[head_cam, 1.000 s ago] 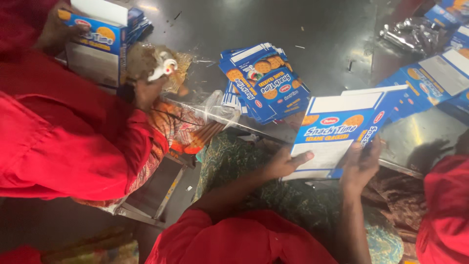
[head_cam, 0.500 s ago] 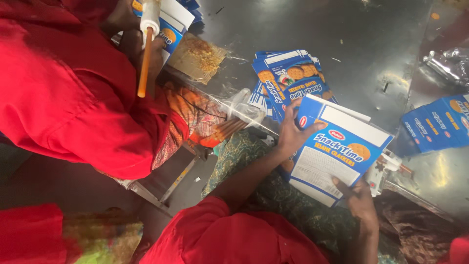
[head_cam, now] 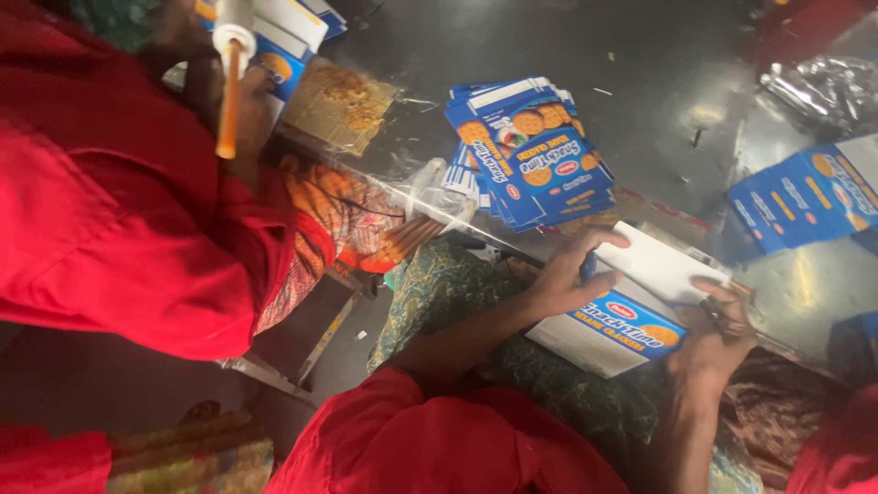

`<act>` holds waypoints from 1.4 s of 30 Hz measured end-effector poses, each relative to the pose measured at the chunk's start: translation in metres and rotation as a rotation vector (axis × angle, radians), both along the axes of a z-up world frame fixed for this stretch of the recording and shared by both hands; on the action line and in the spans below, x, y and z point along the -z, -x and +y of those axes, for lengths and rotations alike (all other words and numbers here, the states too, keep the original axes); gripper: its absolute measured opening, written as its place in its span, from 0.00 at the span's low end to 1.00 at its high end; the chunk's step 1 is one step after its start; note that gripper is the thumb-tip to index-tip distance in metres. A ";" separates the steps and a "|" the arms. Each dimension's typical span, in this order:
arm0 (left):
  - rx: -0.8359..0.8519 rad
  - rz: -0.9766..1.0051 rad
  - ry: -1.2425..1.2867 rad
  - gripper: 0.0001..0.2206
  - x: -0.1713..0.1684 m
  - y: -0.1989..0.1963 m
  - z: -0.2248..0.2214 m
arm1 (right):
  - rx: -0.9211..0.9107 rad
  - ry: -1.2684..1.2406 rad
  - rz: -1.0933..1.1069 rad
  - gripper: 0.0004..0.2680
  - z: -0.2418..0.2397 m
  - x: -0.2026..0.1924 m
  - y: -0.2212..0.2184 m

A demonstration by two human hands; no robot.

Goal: The person sits on the floor at a metal table and uses a hot glue gun to seal blue and white cardboard boxes. They repeatedly pick up boxes, apply glue to the edges, close the flaps, and place the sealed boxes on the table.

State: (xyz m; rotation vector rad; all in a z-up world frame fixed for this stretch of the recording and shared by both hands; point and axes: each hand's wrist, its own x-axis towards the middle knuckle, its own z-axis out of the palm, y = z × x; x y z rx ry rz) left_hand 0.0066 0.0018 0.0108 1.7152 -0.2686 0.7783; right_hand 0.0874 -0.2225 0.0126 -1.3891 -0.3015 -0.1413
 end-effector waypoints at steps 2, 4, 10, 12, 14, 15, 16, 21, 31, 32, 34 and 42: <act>0.065 -0.083 -0.029 0.22 -0.002 0.003 -0.002 | 0.030 -0.038 -0.076 0.06 -0.005 0.005 -0.006; 0.174 -0.076 -0.023 0.25 -0.003 0.008 -0.005 | -0.012 -0.168 -0.057 0.06 -0.014 0.010 -0.014; -0.001 -0.053 0.173 0.24 -0.001 0.002 0.007 | 0.325 0.784 0.047 0.11 -0.028 0.081 -0.042; -0.070 -0.068 0.162 0.22 -0.001 -0.002 0.019 | 0.396 0.978 0.085 0.14 -0.033 0.109 -0.058; -0.142 -0.084 0.105 0.22 0.002 -0.003 0.027 | 0.263 0.772 0.250 0.17 -0.039 0.126 -0.083; -0.178 -0.092 0.056 0.22 0.004 -0.003 0.030 | 0.139 0.495 0.395 0.18 -0.042 0.131 -0.094; -0.216 -0.105 0.008 0.22 0.006 -0.003 0.031 | 0.016 0.179 0.538 0.20 -0.041 0.133 -0.107; -0.151 -0.045 0.044 0.25 0.019 -0.003 0.020 | -0.365 -0.633 0.633 0.23 -0.021 0.117 -0.114; -0.258 -0.046 0.015 0.25 0.018 -0.003 0.016 | -0.562 -0.534 0.262 0.20 -0.030 0.021 -0.018; -0.256 -0.049 0.019 0.25 0.016 -0.003 0.014 | -0.522 -0.453 0.245 0.17 -0.030 0.016 -0.006; -0.257 -0.057 0.028 0.24 0.013 -0.003 0.011 | -0.448 -0.289 0.215 0.12 -0.024 0.010 0.016; -0.294 0.044 -0.067 0.26 0.008 0.007 -0.004 | -0.347 0.047 0.185 0.17 0.021 -0.008 0.069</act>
